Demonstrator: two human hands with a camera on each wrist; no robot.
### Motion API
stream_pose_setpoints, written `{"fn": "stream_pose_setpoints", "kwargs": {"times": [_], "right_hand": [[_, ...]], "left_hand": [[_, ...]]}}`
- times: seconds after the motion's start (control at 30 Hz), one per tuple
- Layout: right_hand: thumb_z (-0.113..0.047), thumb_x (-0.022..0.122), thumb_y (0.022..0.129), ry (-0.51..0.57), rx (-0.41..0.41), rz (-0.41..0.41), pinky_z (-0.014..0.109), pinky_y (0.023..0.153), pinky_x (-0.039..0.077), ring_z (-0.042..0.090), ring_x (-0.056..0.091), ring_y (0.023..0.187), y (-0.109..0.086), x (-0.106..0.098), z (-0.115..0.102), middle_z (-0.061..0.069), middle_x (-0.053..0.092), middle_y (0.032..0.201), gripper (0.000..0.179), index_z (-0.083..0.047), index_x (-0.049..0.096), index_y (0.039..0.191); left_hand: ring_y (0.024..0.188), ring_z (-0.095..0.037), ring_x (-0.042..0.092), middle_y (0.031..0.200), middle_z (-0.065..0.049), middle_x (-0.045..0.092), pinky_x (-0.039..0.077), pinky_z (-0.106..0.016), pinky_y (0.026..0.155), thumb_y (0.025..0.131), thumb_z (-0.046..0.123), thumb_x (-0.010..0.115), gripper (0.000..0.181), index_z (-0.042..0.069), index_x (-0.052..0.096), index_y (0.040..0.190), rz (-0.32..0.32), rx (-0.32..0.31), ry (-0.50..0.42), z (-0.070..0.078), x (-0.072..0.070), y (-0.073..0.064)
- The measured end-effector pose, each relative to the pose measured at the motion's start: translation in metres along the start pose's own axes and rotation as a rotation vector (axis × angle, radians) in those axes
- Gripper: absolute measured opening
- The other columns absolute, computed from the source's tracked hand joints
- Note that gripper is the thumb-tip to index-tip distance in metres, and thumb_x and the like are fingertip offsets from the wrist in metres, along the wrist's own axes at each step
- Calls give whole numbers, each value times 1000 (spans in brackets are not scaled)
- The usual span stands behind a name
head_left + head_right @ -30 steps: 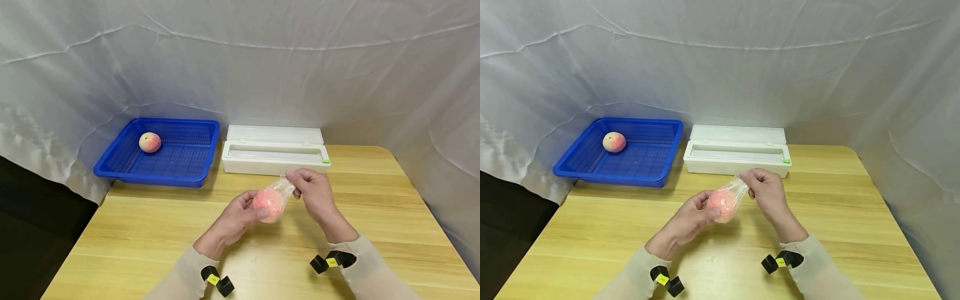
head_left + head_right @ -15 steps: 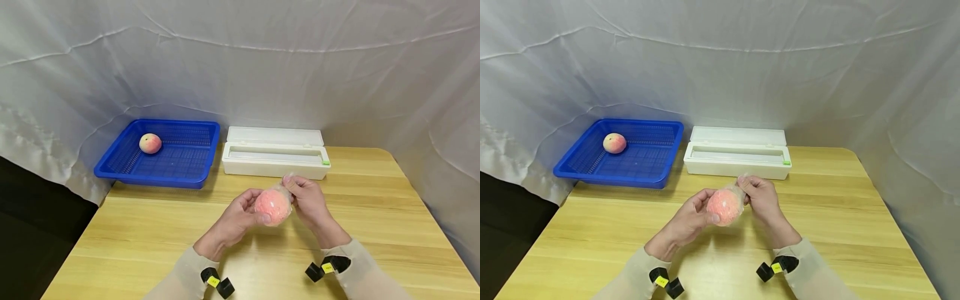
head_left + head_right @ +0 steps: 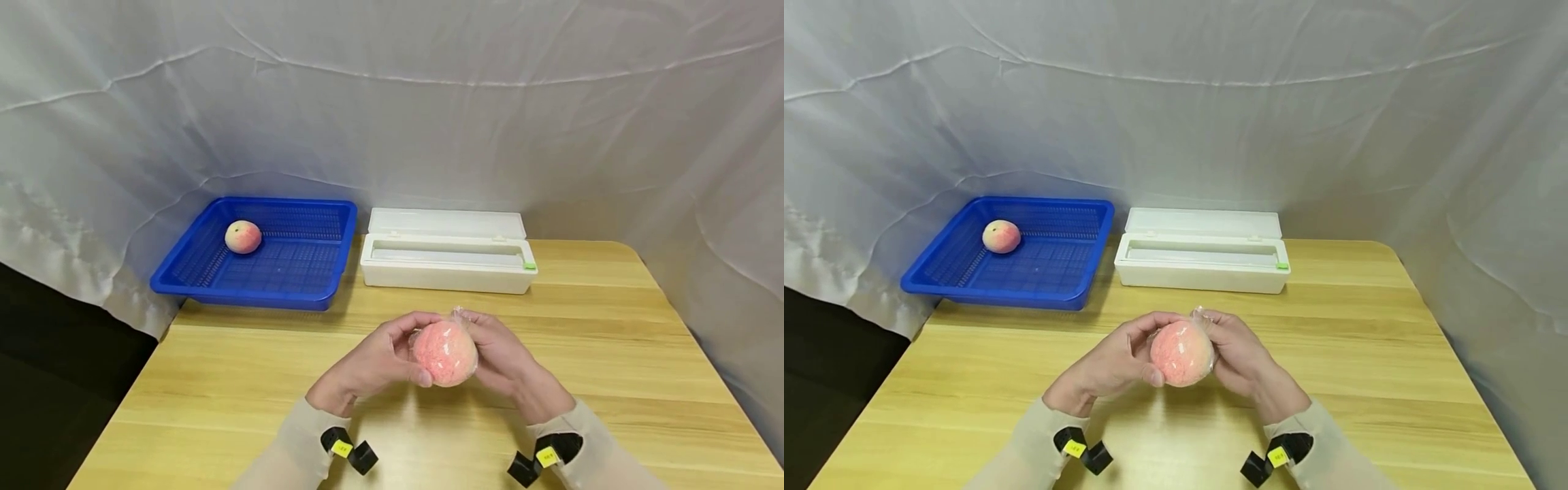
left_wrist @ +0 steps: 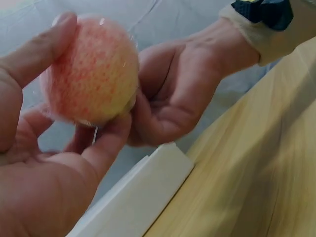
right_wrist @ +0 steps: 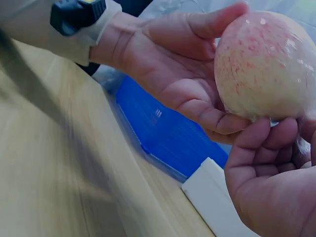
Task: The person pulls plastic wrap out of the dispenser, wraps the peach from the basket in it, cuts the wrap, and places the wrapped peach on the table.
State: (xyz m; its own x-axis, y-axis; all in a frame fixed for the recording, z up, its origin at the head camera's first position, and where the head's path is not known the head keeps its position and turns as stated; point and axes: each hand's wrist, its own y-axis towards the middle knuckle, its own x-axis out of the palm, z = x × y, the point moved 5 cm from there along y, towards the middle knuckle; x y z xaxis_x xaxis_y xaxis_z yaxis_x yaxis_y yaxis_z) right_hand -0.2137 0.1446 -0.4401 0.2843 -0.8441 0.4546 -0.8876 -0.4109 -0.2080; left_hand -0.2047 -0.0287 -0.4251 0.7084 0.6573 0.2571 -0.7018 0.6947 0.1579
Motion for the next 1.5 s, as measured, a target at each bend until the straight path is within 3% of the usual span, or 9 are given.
{"fn": "stream_pose_setpoints", "kwargs": {"times": [0.2,0.33,0.47,0.6,0.73,0.9,1.07,1.2,1.5], "right_hand": [[-25,57,110,-1,-70,44,22,89,59,6,67,98,-6,-1,-5,-4,68,104,23,-15,74,99],[-18,57,110,-69,-153,139,21,79,60,5,65,87,-9,-7,-10,-4,66,99,24,-16,75,93],[-10,65,105,-318,-286,273,19,64,55,5,58,72,-11,-7,-13,-6,65,85,21,-13,74,86],[-8,77,96,-617,-395,381,21,61,49,8,53,68,-13,2,-12,-6,60,72,12,-4,73,86],[-12,82,92,-735,-434,415,22,66,45,13,51,78,-13,11,-10,0,56,82,20,-1,66,96],[-14,74,98,-650,-323,379,19,80,45,18,49,100,-4,13,-2,13,53,113,41,0,50,128],[-31,53,110,-361,-126,200,27,92,56,18,59,113,3,22,18,19,52,142,54,1,41,152],[-46,44,112,-197,-70,116,39,88,61,18,67,105,3,30,29,13,60,135,62,-1,43,155],[-57,45,109,-214,-40,225,30,55,51,18,59,67,2,29,32,4,65,97,55,-12,58,140]], "left_hand": [[122,-19,63,142,-7,56,58,-36,102,74,39,96,96,1,47,148,23,-36,8,-3,-9,-3],[113,-23,71,149,-15,55,61,-46,96,88,19,87,83,10,46,159,46,-140,28,-6,-15,-4],[119,-22,66,155,-21,50,57,-38,103,92,-2,75,81,8,37,163,71,-175,46,-8,-13,-2],[119,-20,61,147,-16,52,56,-30,99,90,3,79,75,7,40,154,188,-151,75,-14,-3,6],[113,-19,62,138,-13,53,59,-28,90,90,6,81,65,7,43,142,316,-96,73,-20,3,11],[112,-20,63,140,-14,52,60,-28,86,88,0,77,59,7,46,139,362,-23,110,-19,5,11],[119,-22,60,147,-14,52,59,-30,93,88,4,78,66,12,47,145,362,13,201,-15,3,10],[124,-23,59,151,-6,52,54,-35,102,87,11,79,84,27,40,159,362,14,297,-14,0,10],[122,-21,61,153,-2,55,54,-35,101,88,24,84,98,40,27,166,330,-46,450,-18,-4,8]]}}
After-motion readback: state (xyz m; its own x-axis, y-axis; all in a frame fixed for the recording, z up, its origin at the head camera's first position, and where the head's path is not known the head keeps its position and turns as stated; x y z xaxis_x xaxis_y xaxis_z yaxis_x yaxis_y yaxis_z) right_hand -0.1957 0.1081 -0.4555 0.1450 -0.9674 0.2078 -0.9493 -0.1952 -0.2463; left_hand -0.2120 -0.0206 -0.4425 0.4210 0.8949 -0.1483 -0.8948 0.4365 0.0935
